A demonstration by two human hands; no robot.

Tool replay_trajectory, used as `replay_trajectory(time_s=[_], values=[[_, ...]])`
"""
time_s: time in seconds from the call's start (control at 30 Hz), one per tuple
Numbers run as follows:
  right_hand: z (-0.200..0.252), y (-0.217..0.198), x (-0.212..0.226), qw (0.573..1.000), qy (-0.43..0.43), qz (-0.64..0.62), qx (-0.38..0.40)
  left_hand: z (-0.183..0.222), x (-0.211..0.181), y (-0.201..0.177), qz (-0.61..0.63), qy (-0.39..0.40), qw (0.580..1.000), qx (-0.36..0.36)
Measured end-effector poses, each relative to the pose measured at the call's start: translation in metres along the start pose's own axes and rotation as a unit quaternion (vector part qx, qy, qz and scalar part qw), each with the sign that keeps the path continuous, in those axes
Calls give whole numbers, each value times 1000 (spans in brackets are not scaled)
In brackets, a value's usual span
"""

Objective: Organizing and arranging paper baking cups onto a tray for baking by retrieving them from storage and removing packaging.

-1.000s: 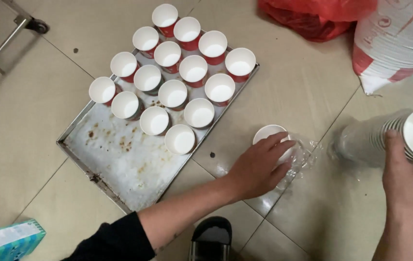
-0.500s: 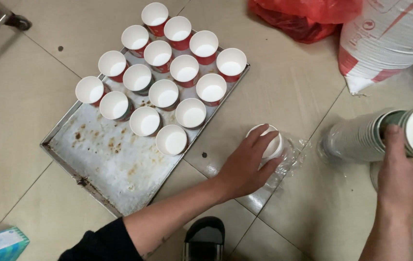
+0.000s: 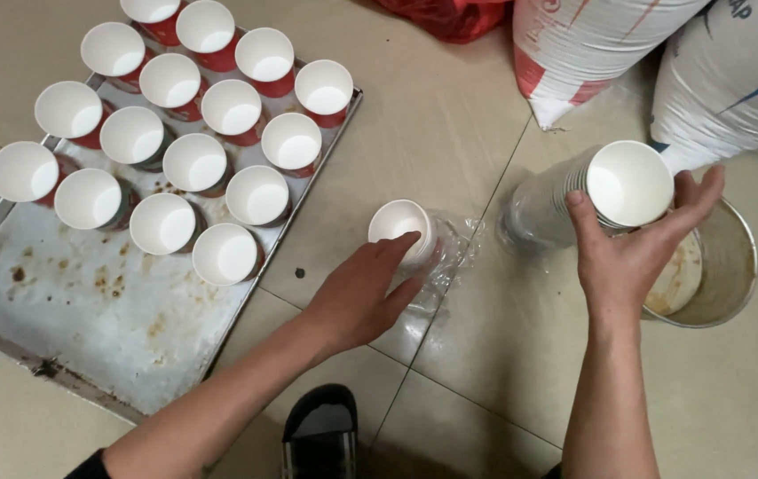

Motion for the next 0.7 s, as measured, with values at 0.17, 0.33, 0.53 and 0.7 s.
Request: replay_trajectory(time_s=[0.17,0.33,0.53,0.7], values=[[24,16,-44,997,72,-23,4,-8,31,21,-100,70,992,-16],[42,40,-53,991,127,-48,-5,-40,55,50,-147,182,971,-51],[70,67,-93,968,222,-113,-36,-52,40,0,-103,27,994,-20],[78,88,-99,987,154,-36,22,-46,5,-84,111,44,970,-213]])
Point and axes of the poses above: each hand's wrist, its own z-axis away from the middle knuckle, its own y-axis out of the palm, x = y × z, the point moved 5 cm from there along -z, towards the middle knuckle, and after that the axes turned 3 degrees about -y, right-handed, at the moved point
